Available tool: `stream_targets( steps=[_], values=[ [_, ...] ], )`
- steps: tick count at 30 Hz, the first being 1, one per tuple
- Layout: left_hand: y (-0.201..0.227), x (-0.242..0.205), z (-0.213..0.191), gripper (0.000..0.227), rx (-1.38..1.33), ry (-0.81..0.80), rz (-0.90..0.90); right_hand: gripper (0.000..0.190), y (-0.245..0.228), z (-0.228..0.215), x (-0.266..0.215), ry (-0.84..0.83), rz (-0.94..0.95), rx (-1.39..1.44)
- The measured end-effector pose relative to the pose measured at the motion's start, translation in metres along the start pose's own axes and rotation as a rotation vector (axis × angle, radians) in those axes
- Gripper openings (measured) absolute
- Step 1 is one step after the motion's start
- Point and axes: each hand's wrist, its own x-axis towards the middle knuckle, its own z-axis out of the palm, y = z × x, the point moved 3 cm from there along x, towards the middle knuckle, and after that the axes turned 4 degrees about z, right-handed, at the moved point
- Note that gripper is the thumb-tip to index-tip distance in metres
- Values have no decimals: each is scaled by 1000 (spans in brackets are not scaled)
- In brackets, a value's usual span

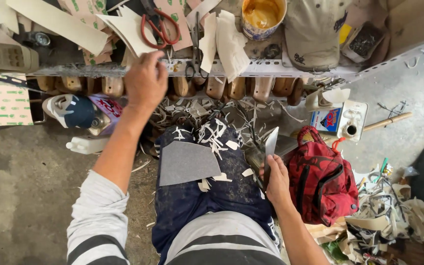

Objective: Using a hand knife to trim excess material from the edges of a leather component.

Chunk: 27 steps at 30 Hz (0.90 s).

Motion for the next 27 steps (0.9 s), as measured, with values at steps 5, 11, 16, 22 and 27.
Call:
stream_targets(
  steps=[5, 11, 16, 22, 27],
  values=[
    [68, 1, 36, 50, -95, -143, -251, 18, 14, -13, 15, -39, -113, -18],
    [88, 24, 43, 47, -165, -397, -481, 19, -3, -6, -6, -15, -63, 10],
    [83, 20, 60, 46, -187, -331, -504, 18, 2, -8, -3, -4, -58, -25],
    [84, 23, 71, 42, -250, -311, -543, 16, 1, 0, -9, 21, -70, -66],
    [74, 23, 95, 41, -400, -293, -679, 18, -1, 2, -8, 26, -118, -89]
  ],
)
